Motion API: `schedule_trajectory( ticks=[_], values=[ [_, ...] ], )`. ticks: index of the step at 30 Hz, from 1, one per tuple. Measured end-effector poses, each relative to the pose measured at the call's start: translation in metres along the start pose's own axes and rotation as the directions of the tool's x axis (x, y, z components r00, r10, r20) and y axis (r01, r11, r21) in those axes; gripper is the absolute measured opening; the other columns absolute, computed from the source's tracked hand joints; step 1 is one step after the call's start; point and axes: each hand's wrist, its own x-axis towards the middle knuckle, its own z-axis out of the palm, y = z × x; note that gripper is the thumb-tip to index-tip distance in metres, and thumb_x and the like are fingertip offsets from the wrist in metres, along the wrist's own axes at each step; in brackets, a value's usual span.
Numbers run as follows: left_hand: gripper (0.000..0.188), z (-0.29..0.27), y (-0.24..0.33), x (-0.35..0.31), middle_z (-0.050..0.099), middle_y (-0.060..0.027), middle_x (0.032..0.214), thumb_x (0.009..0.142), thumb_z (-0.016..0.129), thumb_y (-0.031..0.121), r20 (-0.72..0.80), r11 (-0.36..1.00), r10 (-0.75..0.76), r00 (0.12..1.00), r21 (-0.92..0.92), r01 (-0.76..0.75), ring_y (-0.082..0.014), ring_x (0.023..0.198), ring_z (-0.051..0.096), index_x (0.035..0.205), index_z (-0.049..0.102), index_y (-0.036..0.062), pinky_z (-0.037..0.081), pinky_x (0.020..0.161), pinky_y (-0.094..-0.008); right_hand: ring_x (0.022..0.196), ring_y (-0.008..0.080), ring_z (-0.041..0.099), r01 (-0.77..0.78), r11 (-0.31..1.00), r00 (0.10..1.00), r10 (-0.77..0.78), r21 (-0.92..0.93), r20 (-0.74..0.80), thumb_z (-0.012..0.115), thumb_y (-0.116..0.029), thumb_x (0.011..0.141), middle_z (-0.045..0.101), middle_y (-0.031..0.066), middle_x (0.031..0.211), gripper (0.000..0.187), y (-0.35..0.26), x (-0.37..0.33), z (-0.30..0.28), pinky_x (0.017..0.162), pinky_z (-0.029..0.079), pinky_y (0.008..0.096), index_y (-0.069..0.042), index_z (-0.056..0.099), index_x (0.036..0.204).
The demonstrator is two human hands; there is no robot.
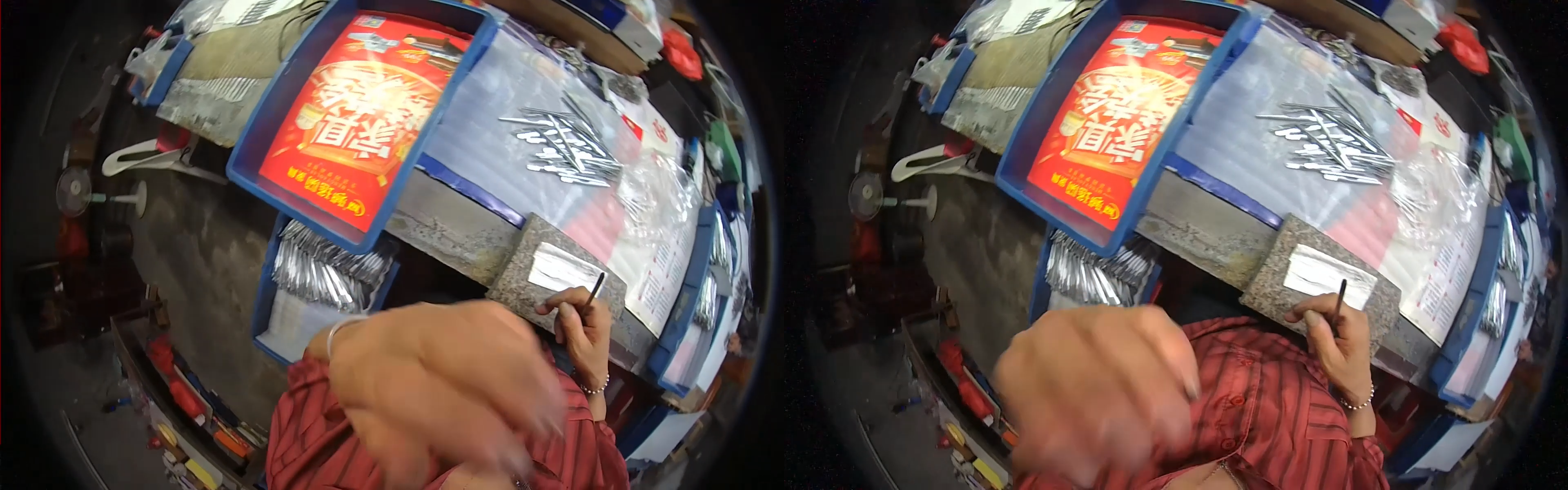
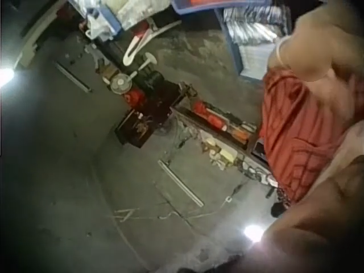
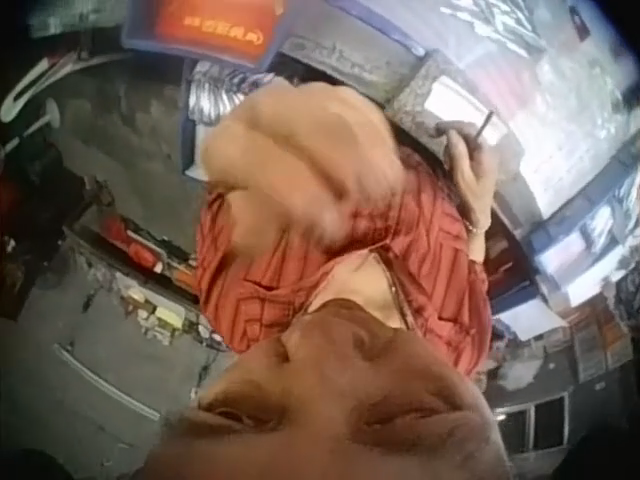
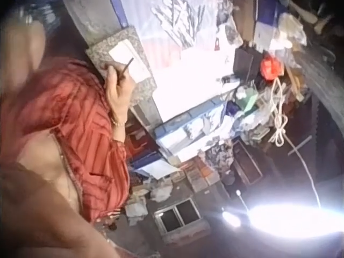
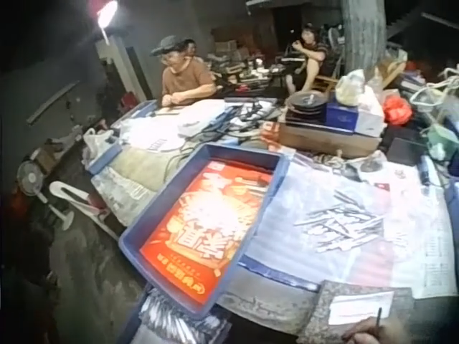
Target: The recorder manually marks and organizes small metal rods into a fixture using a scribe.
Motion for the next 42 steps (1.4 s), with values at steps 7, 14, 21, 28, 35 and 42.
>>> schedule_trajectory(
  ticks=[7,14,21,28,35,42],
  values=[
    [0.022,0.037,-0.033,0.001,0.056,-0.0086,0.063,0.088,0.058,0.016,0.007,0.996,-0.037,0.999,-0.084,0.038,-0.0270,0.057,0.058,0.069,0.058,0.0048,0.047,0.060,-0.0351,0.056,0.0035,0.047,0.016,0.999,0.984,-0.008,0.044,-0.175,0.054,-0.010,0.096,0.071,0.0081,0.084,0.016,0.024,-0.036,-0.023,0.053,0.040,0.0194,0.003,0.062,0.097],
    [0.018,0.036,-0.036,-0.011,0.058,-0.0085,0.065,0.085,0.059,0.013,0.004,0.990,-0.127,0.992,-0.063,0.127,-0.0261,0.059,0.059,0.071,0.059,0.0039,0.046,0.056,-0.0342,0.069,0.0091,0.062,-0.067,0.998,0.993,0.067,0.005,-0.095,0.054,-0.005,0.093,0.071,0.0076,0.085,0.014,0.028,-0.024,-0.031,0.062,0.049,0.0237,0.003,0.064,0.098],
    [0.013,0.039,-0.056,0.008,0.059,-0.0084,0.067,0.082,0.060,0.011,0.016,0.979,-0.203,0.979,0.013,0.203,-0.0251,0.060,0.059,0.072,0.060,0.0029,0.045,0.051,-0.0332,0.060,0.0103,0.062,-0.037,0.998,0.997,0.033,-0.060,-0.073,0.055,-0.006,0.094,0.071,0.0076,0.083,0.014,0.020,-0.015,-0.042,0.056,0.049,0.0245,0.002,0.064,0.099],
    [0.017,-0.019,-0.094,0.035,0.066,-0.0151,0.088,0.082,0.058,0.000,0.256,0.947,-0.280,0.925,0.232,0.222,-0.0294,0.076,0.065,0.097,0.063,-0.0053,0.053,0.063,-0.0332,0.063,0.0186,0.063,0.027,0.976,0.995,-0.047,-0.215,-0.086,0.059,-0.010,0.092,0.068,0.0119,0.077,0.014,0.021,-0.013,-0.056,0.060,0.048,0.0286,0.001,0.065,0.099],
    [0.020,-0.091,-0.215,0.003,0.063,-0.0103,0.097,0.079,0.059,0.001,0.021,0.153,-0.346,0.938,0.988,0.034,-0.0273,0.096,0.059,0.099,0.064,0.0032,0.044,0.085,-0.0429,0.063,0.0272,0.064,0.034,0.964,0.998,-0.047,-0.265,-0.044,0.062,-0.013,0.091,0.064,0.0160,0.073,0.014,0.025,-0.006,-0.051,0.059,0.048,0.0339,0.000,0.064,0.094],
    [0.010,-0.097,-0.236,-0.004,0.058,-0.0067,0.088,0.077,0.057,0.007,0.151,-0.113,-0.491,0.858,0.966,-0.235,-0.0226,0.092,0.056,0.086,0.061,0.0083,0.039,0.085,-0.0416,0.064,0.0323,0.063,0.044,0.957,0.996,-0.064,-0.287,-0.060,0.063,-0.015,0.090,0.063,0.0168,0.074,0.015,0.022,-0.006,-0.051,0.059,0.048,0.0366,-0.001,0.064,0.093]
  ],
)
